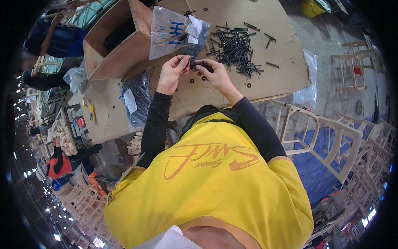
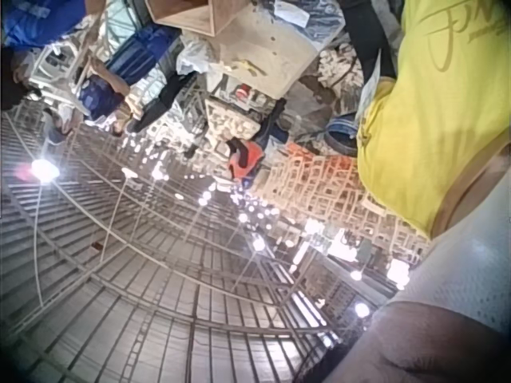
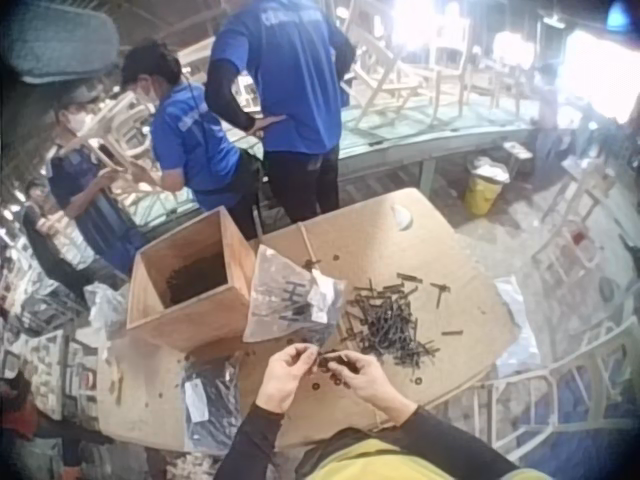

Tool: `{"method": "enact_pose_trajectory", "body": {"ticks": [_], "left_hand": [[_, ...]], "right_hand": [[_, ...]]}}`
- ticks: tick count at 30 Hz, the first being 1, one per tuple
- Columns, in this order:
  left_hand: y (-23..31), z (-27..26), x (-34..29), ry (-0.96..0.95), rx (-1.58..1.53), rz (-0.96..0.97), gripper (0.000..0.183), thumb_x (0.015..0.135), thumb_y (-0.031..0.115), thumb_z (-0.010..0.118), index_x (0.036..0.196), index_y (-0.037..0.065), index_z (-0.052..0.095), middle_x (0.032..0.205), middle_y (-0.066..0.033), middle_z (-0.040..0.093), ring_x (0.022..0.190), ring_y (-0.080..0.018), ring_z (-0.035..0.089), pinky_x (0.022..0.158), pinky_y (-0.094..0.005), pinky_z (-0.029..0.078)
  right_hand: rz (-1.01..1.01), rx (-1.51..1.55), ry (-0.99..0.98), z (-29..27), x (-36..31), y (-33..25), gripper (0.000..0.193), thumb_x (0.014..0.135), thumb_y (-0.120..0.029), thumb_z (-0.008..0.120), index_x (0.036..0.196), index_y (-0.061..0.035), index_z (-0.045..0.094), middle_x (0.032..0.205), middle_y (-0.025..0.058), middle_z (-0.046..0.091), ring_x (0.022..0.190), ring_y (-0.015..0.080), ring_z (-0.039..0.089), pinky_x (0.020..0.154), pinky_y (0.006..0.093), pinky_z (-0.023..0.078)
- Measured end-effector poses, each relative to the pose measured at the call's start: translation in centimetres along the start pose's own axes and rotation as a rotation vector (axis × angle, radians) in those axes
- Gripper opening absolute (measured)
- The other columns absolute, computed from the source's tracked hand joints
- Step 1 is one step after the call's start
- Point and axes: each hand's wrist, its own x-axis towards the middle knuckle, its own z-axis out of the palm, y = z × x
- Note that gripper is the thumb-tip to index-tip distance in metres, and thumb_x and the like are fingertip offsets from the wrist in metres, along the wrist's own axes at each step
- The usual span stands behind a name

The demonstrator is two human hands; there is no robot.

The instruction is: The person repeatedly picks up small black screws and washers from a table, threads the washers onto the screws, and places the assembled units into a wooden bin. The person continues this repetitive assembly throughout the clip.

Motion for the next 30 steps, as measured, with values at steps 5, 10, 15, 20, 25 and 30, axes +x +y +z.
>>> {"method": "enact_pose_trajectory", "body": {"ticks": [5, 10, 15, 20, 25, 30], "left_hand": [[0.0, -0.3, -0.1, 0.010, -0.120, -0.077, 0.020, 0.092, 0.012, 0.063, 0.105, -0.003, 0.065, 0.086, -0.0031, 0.065, 0.073, -0.0088, 0.059, 0.066, -0.0206, 0.049], [0.5, -0.3, -0.5, -0.036, -0.191, -0.074, 0.024, 0.094, 0.005, 0.058, 0.116, -0.005, 0.060, 0.106, -0.0099, 0.065, 0.092, -0.0143, 0.063, 0.084, -0.0254, 0.053], [0.5, -0.5, -0.8, -0.047, -0.206, -0.040, 0.028, 0.092, -0.003, 0.056, 0.120, -0.006, 0.058, 0.111, -0.0134, 0.064, 0.100, -0.0189, 0.064, 0.090, -0.0278, 0.053], [0.7, -0.3, -0.9, -0.034, -0.184, -0.035, 0.028, 0.091, -0.003, 0.057, 0.119, -0.006, 0.058, 0.112, -0.0135, 0.063, 0.099, -0.0189, 0.063, 0.090, -0.0278, 0.052], [0.3, 0.1, -1.0, 0.025, -0.074, 0.017, 0.024, 0.089, 0.001, 0.063, 0.112, -0.005, 0.063, 0.106, -0.0111, 0.066, 0.089, -0.0144, 0.065, 0.081, -0.0253, 0.054], [0.3, 0.6, -1.3, 0.054, 0.037, 0.047, 0.020, 0.090, 0.004, 0.063, 0.109, -0.003, 0.065, 0.102, -0.0081, 0.067, 0.088, -0.0130, 0.064, 0.082, -0.0250, 0.053]], "right_hand": [[0.001, 0.012, 0.007, 0.1, -0.1, 0.0, 0.025, 0.093, -0.016, 0.063, 0.116, -0.0079, 0.064, 0.090, -0.0032, 0.069, 0.075, 0.0024, 0.059, 0.059, 0.0168, 0.042], [-0.010, 0.008, 0.001, 0.0, 0.1, 0.1, 0.025, 0.093, -0.017, 0.062, 0.115, -0.0073, 0.064, 0.092, -0.0026, 0.069, 0.076, 0.0029, 0.060, 0.059, 0.0169, 0.043], [-0.027, 0.001, 0.021, 0.1, 0.1, 0.1, 0.025, 0.093, -0.016, 0.063, 0.115, -0.0065, 0.064, 0.092, -0.0014, 0.070, 0.078, 0.0036, 0.061, 0.059, 0.0175, 0.044], [-0.046, 0.008, 0.034, 0.0, 0.1, 0.4, 0.025, 0.092, -0.015, 0.063, 0.115, -0.0059, 0.064, 0.092, -0.0006, 0.070, 0.078, 0.0040, 0.062, 0.061, 0.0181, 0.046], [-0.058, -0.022, 0.036, 0.1, 0.0, 0.4, 0.024, 0.092, -0.014, 0.064, 0.115, -0.0060, 0.065, 0.092, -0.0004, 0.070, 0.077, 0.0037, 0.061, 0.062, 0.0181, 0.046], [-0.076, -0.053, 0.047, 0.1, -0.1, 0.6, 0.023, 0.092, -0.013, 0.063, 0.113, -0.0054, 0.066, 0.091, -0.0001, 0.070, 0.077, 0.0033, 0.060, 0.063, 0.0189, 0.047]]}}
